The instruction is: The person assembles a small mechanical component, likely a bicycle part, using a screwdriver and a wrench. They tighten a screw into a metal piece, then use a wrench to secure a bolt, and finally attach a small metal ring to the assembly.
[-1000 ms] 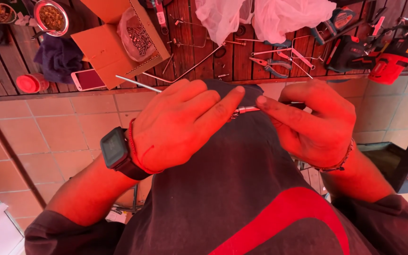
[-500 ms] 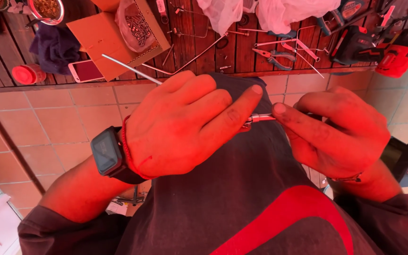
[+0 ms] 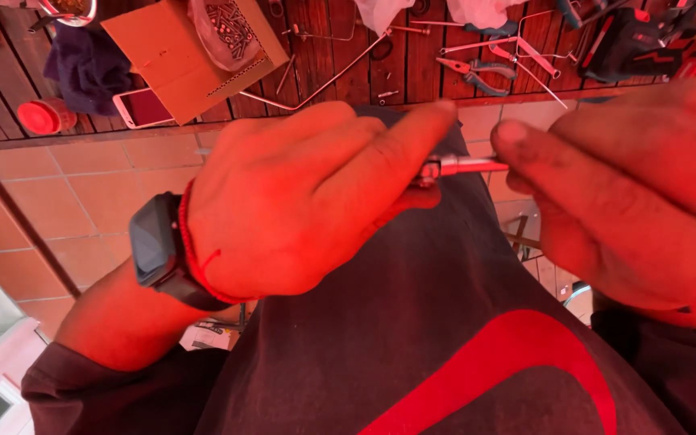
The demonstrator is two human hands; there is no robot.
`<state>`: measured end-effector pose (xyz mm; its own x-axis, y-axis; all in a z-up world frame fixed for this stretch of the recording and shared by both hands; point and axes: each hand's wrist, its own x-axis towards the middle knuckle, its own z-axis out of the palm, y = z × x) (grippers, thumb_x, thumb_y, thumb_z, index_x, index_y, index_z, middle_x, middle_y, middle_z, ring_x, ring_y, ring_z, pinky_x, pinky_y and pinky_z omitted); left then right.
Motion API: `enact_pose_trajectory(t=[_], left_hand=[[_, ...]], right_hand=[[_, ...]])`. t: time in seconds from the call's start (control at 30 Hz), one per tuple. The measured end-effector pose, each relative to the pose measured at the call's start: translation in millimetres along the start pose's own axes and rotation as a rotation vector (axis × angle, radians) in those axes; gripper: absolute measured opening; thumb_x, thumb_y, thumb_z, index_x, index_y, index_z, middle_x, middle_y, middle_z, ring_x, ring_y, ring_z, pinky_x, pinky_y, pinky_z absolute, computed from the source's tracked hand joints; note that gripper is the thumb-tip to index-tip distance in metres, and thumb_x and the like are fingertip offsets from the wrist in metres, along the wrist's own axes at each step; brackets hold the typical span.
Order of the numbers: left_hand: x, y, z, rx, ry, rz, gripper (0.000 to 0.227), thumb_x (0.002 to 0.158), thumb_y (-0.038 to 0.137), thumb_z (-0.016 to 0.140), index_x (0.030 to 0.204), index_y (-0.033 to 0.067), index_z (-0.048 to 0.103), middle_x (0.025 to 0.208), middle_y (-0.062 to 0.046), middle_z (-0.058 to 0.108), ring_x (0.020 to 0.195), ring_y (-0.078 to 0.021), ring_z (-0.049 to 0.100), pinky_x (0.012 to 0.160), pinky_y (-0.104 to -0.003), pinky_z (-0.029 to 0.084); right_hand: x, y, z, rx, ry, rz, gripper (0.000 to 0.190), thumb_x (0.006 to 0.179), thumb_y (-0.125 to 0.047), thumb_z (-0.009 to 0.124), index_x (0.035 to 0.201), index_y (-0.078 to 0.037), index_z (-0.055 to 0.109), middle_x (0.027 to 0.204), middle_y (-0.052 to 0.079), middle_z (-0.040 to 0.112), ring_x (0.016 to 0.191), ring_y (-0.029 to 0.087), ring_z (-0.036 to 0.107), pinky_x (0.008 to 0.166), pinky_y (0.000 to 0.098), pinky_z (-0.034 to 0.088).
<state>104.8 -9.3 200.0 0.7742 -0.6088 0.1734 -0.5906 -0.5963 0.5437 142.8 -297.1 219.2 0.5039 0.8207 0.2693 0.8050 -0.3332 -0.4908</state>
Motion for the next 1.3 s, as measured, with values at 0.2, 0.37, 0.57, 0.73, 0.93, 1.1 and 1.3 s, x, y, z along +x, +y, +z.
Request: enact_pose_trajectory(t=[0.2,0.37,0.57,0.73,0.93,1.1,1.3], left_hand=[[17,11,-12,0.067,-0.237,-0.211,0.049,0.112,0.035,0.053,0.151,0.0071,0.044,0.086,0.0,0.065,0.067,-0.0345,0.064,0.031,-0.059,0.04],[16,17,-13,0.465,-0.221,-0.153,0.045,0.109,0.039,0.053,0.143,0.0109,0.059,0.077,0.005,0.064,0.057,-0.0262,0.067,0.036,-0.046,0.044],[23,17,-24,0.45,-0.305,-0.172,0.044,0.095,0.031,0.058,0.137,0.0159,0.062,0.076,0.009,0.067,0.058,-0.0294,0.071,0.033,-0.046,0.047],[16,17,-18,0.444,-0.283,-0.147,0.046,0.089,0.028,0.061,0.133,0.0156,0.066,0.069,0.01,0.064,0.051,-0.0289,0.068,0.033,-0.046,0.044],[16,22,-15,0.453,-0.217,-0.187,0.013,0.101,0.027,0.061,0.112,0.0189,0.062,0.071,0.01,0.063,0.055,-0.0274,0.069,0.034,-0.044,0.041],[12,27,-12,0.628,-0.118,-0.153,0.026,0.1,0.031,0.061,0.122,0.0179,0.065,0.075,0.01,0.059,0.058,-0.0153,0.061,0.042,-0.038,0.043],[10,37,-15,0.691,-0.069,-0.134,0.021,0.105,0.03,0.058,0.118,0.0164,0.066,0.074,0.009,0.051,0.062,-0.0104,0.052,0.044,-0.03,0.036]], right_hand=[[7,23,10,0.081,0.018,-0.044,0.026,0.111,0.016,0.054,0.123,0.026,0.075,0.101,0.027,0.07,0.082,0.041,0.063,0.073,0.0503,0.05],[2,18,17,0.06,0.029,0.035,0.015,0.119,0.015,0.068,0.125,0.023,0.081,0.108,0.029,0.071,0.09,0.043,0.062,0.081,0.0539,0.044],[1,18,3,-0.009,-0.105,0.001,0.024,0.114,0.019,0.065,0.134,0.021,0.078,0.115,0.03,0.074,0.084,0.042,0.058,0.08,0.055,0.042],[-2,20,-5,-0.149,-0.232,-0.148,0.035,0.105,0.013,0.066,0.137,0.016,0.081,0.111,0.022,0.073,0.071,0.038,0.049,0.07,0.0511,0.046],[3,14,-1,-0.056,-0.224,-0.062,0.038,0.105,0.013,0.06,0.143,0.016,0.068,0.116,0.034,0.074,0.068,0.042,0.05,0.066,0.0543,0.045],[0,8,-1,-0.019,-0.181,0.016,0.028,0.112,0.016,0.069,0.14,0.019,0.069,0.115,0.033,0.069,0.08,0.044,0.052,0.073,0.0555,0.045],[7,6,-4,-0.001,-0.143,-0.016,0.026,0.108,0.023,0.064,0.133,0.019,0.069,0.113,0.034,0.073,0.071,0.042,0.051,0.067,0.0532,0.042]])
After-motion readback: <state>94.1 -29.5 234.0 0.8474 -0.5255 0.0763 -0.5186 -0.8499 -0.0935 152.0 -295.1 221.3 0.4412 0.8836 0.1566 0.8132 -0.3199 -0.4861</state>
